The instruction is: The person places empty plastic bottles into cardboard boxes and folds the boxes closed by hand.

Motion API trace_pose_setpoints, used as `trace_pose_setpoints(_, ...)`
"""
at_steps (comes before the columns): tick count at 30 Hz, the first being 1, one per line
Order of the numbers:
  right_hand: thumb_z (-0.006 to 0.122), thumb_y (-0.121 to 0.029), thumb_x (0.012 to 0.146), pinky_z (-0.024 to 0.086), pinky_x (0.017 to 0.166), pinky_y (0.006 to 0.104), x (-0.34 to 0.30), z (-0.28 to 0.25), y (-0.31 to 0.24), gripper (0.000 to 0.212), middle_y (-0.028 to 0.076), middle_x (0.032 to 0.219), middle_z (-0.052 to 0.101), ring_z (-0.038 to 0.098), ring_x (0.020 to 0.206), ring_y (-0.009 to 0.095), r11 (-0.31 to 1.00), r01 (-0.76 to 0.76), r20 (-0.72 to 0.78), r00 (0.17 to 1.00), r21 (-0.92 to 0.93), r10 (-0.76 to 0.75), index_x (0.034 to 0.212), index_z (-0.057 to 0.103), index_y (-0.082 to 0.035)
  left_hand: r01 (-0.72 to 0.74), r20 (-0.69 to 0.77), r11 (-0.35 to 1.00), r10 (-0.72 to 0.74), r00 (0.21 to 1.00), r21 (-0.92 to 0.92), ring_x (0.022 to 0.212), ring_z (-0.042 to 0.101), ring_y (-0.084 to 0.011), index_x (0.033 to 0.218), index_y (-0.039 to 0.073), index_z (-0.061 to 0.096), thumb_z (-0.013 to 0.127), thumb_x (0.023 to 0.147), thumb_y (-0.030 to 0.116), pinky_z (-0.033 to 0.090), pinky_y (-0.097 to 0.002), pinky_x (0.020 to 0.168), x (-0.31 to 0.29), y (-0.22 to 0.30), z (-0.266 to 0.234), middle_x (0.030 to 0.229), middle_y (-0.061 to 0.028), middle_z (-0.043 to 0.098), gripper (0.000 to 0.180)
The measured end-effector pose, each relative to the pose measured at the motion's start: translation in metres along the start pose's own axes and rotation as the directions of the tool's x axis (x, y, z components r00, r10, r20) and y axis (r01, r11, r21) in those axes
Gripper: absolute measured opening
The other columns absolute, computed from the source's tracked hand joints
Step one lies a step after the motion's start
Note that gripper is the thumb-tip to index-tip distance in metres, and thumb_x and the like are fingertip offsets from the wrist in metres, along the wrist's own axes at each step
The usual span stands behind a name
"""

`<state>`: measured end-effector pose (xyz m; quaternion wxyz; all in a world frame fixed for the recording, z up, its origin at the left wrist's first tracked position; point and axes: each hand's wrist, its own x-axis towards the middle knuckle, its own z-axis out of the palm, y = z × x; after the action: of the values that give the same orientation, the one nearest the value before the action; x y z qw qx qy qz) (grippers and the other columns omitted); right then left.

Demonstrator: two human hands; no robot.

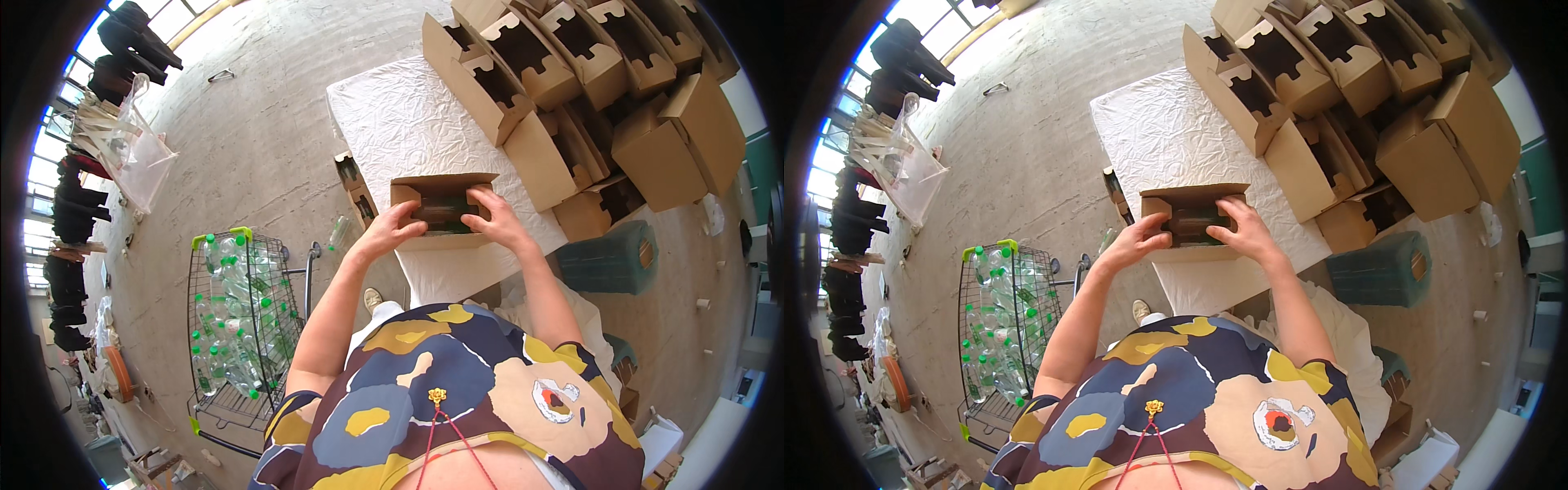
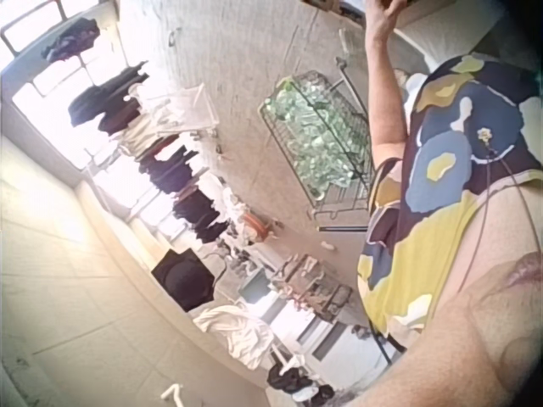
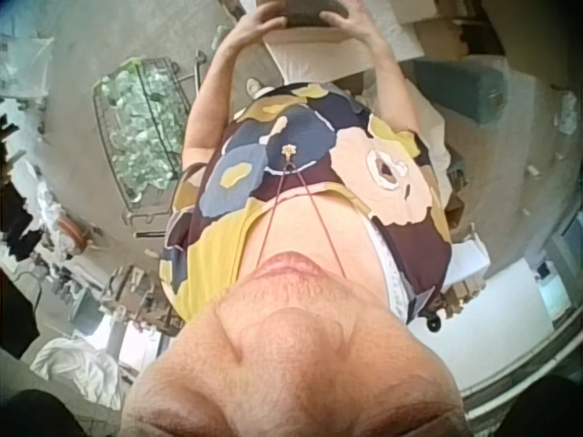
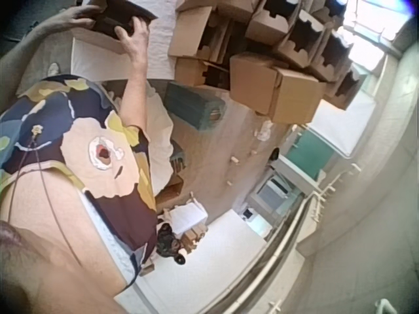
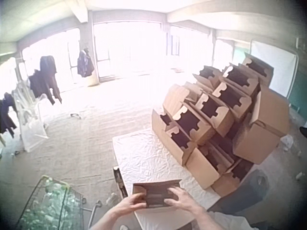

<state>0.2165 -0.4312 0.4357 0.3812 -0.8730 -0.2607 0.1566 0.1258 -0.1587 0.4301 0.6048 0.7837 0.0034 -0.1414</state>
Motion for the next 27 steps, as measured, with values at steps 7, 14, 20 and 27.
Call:
trace_pose_setpoints(7,0.081,-0.013,0.072,0.049,0.097,0.0359,-0.025,-0.008,0.012,0.053,0.016,0.118,0.065,0.062,0.11,0.03,0.99,-0.017,-0.014,1.0,0.138,0.019,0.119,0.061,0.001,-0.095,-0.281,0.995,0.095,0.955,0.015,0.099,0.062,-0.0231,0.148,0.015,0.033,0.085,0.058,-0.004,0.056,-0.0351,0.08,-0.008,-0.009,0.002,0.123,-0.01,0.043,0.106)
trace_pose_setpoints(14,0.086,-0.006,0.063,0.052,0.089,0.0353,-0.01,0.016,0.026,0.089,0.012,0.115,0.061,0.065,0.099,0.027,0.991,-0.056,-0.353,0.931,0.118,0.095,0.141,0.043,-0.005,0.11,-0.405,0.893,0.086,0.911,0.437,0.101,0.06,-0.0266,0.141,0.021,0.043,0.087,0.056,0.003,0.056,-0.0392,0.082,0.004,0.016,0.001,0.122,-0.0082,0.042,0.098)
trace_pose_setpoints(20,0.087,-0.009,0.063,0.045,0.101,0.037,-0.005,0.023,0.021,0.098,0.013,0.136,0.044,0.045,0.125,0.03,0.987,-0.016,-0.479,0.875,-0.16,-0.064,0.147,0.038,-0.015,0.146,-0.336,0.663,0.168,0.927,0.734,0.111,0.054,-0.0304,0.128,0.027,0.06,0.084,0.067,0.019,0.055,-0.0425,0.086,0.002,-0.005,0.006,0.132,-0.0042,0.044,0.066)
trace_pose_setpoints(27,0.07,-0.024,0.087,0.037,0.109,0.0436,0.006,0.043,0.05,0.052,0.017,0.15,0.037,0.039,0.133,0.036,0.985,0.086,-0.367,0.92,-0.15,-0.136,0.133,0.055,-0.006,0.089,-0.457,0.837,0.202,0.866,0.54,0.125,0.045,-0.0368,0.123,0.024,0.058,0.077,0.079,0.024,0.046,-0.0454,0.1,0.005,-0.04,0.016,0.146,-0.0089,0.039,0.048)
